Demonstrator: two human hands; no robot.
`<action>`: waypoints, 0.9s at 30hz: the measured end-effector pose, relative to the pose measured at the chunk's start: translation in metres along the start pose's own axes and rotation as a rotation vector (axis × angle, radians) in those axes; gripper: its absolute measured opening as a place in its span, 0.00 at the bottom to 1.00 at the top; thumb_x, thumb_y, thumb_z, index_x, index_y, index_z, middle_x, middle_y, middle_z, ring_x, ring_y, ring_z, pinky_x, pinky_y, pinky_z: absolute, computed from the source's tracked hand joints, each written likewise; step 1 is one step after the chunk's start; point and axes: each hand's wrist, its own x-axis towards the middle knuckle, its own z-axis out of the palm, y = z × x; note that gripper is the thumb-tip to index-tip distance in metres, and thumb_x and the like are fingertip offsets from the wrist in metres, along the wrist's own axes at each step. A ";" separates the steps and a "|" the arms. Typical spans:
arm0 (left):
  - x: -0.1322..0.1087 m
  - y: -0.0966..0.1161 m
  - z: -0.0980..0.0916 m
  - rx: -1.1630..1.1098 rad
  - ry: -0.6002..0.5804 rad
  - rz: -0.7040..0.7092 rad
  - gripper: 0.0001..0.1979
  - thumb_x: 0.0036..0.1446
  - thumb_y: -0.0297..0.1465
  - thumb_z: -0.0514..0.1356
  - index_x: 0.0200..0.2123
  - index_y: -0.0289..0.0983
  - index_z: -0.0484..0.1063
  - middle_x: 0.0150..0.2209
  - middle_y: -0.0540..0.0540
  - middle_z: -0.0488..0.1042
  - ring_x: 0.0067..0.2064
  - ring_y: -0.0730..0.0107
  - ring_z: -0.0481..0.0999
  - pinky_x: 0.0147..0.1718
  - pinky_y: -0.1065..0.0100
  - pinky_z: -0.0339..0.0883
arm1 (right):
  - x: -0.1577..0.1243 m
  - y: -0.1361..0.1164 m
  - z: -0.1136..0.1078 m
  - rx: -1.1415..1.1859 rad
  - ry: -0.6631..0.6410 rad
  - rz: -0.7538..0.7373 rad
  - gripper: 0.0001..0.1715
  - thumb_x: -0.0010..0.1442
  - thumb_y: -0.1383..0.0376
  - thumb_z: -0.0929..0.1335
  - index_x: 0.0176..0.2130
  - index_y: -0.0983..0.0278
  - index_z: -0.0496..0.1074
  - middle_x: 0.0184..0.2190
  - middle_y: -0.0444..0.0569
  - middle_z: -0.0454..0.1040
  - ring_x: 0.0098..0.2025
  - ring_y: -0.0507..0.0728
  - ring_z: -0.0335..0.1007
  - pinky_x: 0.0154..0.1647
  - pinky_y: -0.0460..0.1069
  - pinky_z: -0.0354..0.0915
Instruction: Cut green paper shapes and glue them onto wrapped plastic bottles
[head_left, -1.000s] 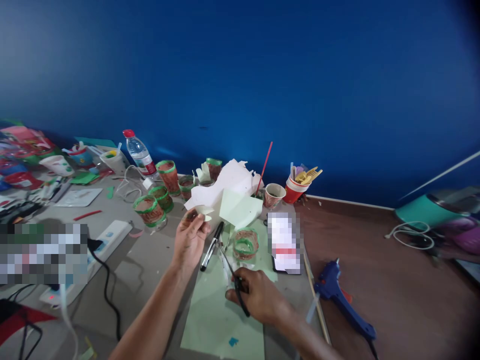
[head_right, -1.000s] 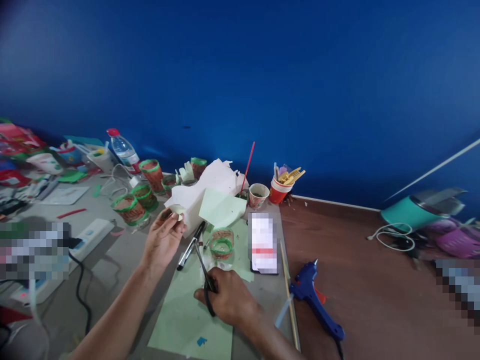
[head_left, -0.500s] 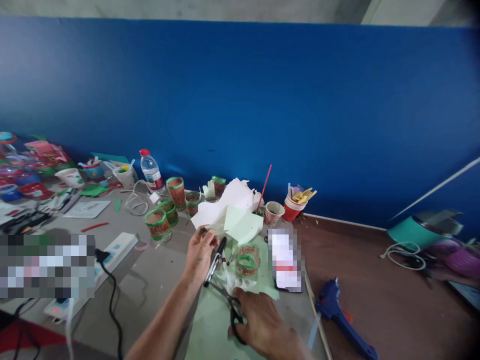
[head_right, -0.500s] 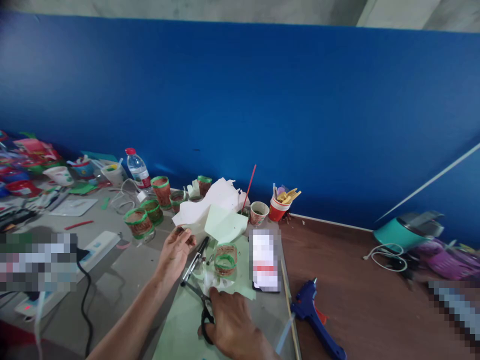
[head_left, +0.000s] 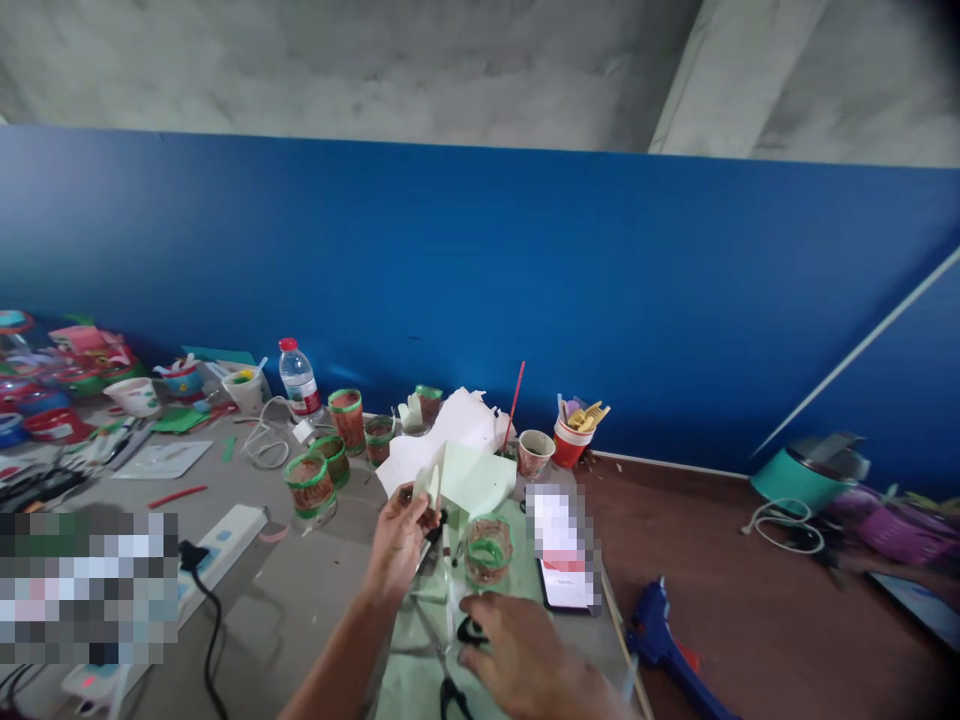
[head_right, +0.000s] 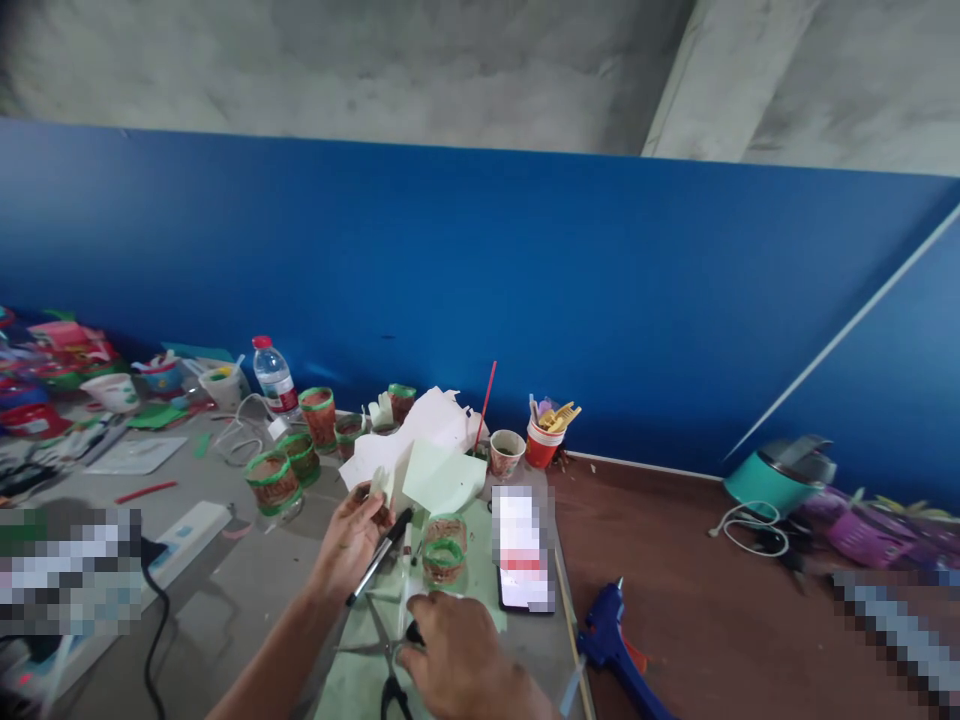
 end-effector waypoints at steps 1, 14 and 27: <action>-0.001 0.000 0.001 0.006 -0.015 -0.006 0.17 0.37 0.34 0.72 0.29 0.37 0.68 0.23 0.53 0.73 0.23 0.76 0.70 0.25 0.73 0.62 | 0.002 0.002 -0.003 0.066 0.066 -0.009 0.15 0.55 0.64 0.67 0.43 0.64 0.76 0.41 0.56 0.79 0.44 0.65 0.75 0.44 0.53 0.66; -0.007 -0.014 0.002 0.162 -0.169 -0.028 0.15 0.44 0.38 0.70 0.26 0.35 0.70 0.20 0.54 0.66 0.23 0.77 0.63 0.23 0.74 0.59 | 0.044 0.010 -0.020 0.450 0.593 -0.098 0.13 0.56 0.68 0.65 0.43 0.66 0.72 0.36 0.51 0.73 0.25 0.52 0.66 0.27 0.46 0.62; -0.008 -0.022 -0.002 0.225 -0.206 -0.038 0.14 0.44 0.39 0.70 0.28 0.35 0.74 0.24 0.52 0.68 0.24 0.77 0.65 0.25 0.73 0.61 | 0.052 0.027 -0.021 0.648 0.521 -0.003 0.11 0.55 0.66 0.64 0.22 0.64 0.63 0.19 0.41 0.63 0.24 0.50 0.60 0.25 0.43 0.54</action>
